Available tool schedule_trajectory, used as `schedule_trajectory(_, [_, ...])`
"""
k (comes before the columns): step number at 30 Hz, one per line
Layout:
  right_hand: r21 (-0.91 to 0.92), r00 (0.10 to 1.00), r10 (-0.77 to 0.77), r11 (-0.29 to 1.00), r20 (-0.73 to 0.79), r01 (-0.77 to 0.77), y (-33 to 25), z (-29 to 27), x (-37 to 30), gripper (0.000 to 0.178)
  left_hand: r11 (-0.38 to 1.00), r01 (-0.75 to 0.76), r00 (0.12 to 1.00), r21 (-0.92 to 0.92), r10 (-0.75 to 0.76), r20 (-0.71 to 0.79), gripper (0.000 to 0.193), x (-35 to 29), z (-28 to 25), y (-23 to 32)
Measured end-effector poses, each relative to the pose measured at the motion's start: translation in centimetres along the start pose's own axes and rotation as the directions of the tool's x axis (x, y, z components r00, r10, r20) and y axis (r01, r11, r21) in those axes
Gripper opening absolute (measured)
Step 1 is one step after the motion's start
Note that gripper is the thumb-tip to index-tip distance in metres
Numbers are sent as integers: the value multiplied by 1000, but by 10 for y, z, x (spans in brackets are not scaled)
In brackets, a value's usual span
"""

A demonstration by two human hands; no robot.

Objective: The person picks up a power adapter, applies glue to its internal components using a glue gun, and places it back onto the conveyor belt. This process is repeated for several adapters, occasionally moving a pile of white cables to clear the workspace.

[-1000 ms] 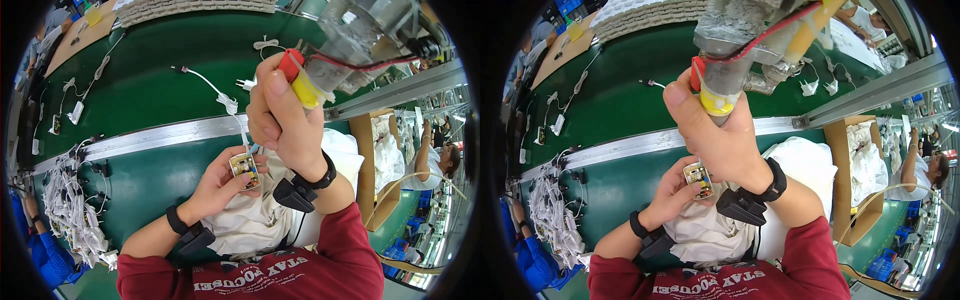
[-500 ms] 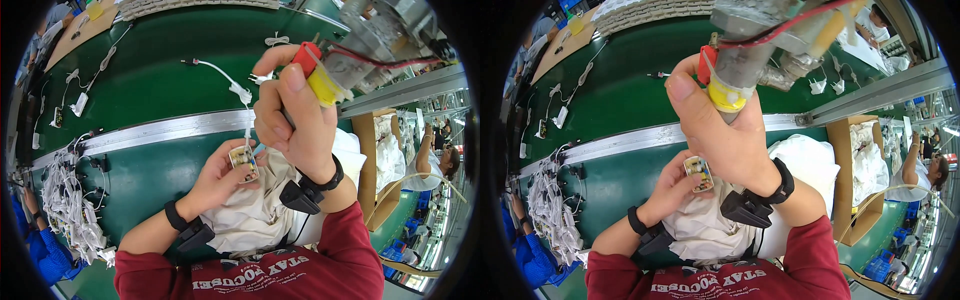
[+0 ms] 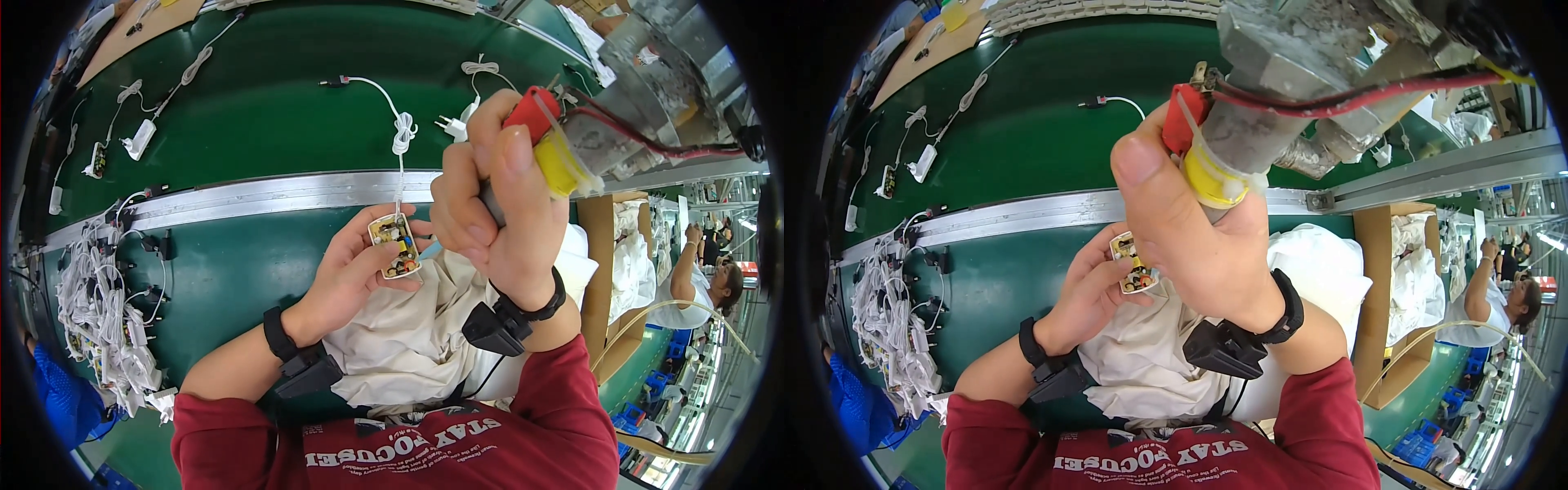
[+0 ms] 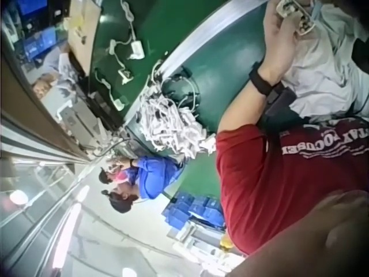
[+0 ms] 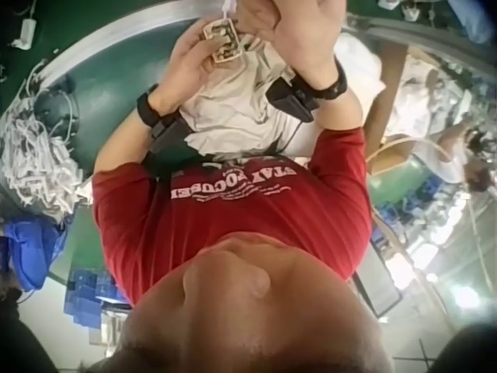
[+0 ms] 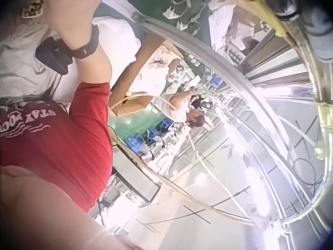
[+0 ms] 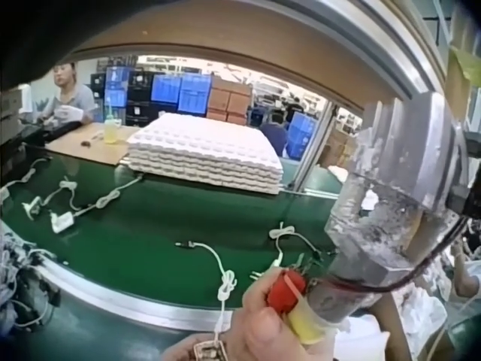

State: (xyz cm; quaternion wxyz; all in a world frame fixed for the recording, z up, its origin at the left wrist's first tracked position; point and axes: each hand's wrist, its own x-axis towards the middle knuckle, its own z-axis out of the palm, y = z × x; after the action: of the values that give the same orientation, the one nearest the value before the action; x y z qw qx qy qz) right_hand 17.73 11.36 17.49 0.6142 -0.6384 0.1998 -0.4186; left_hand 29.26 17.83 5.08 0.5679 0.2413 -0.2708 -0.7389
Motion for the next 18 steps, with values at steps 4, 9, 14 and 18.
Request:
schedule_trajectory(4, [-27, 1000, 17, 999, -15, -18, -1, 4, 1, 40, 1000, -7, 1000, -10, 7, 9, 39, -2, -2, 1])
schedule_trajectory(9, [-41, 1000, -6, 999, -6, 6, -2, 8, 2, 41, 998, 14, 999, -55, -11, 42, 39, -2, -4, 5])
schedule_trajectory(14, [205, 1000, -24, 978, -14, 27, 8, 9, -8, 21, 983, 32, 995, -181, -14, 101, 40, -4, -6, 3])
schedule_trajectory(18, [175, 998, -15, 985, 60, 4, 10, 8, -9, 19, 976, 43, 990, -211, -13, 139, 40, -7, -6, 5])
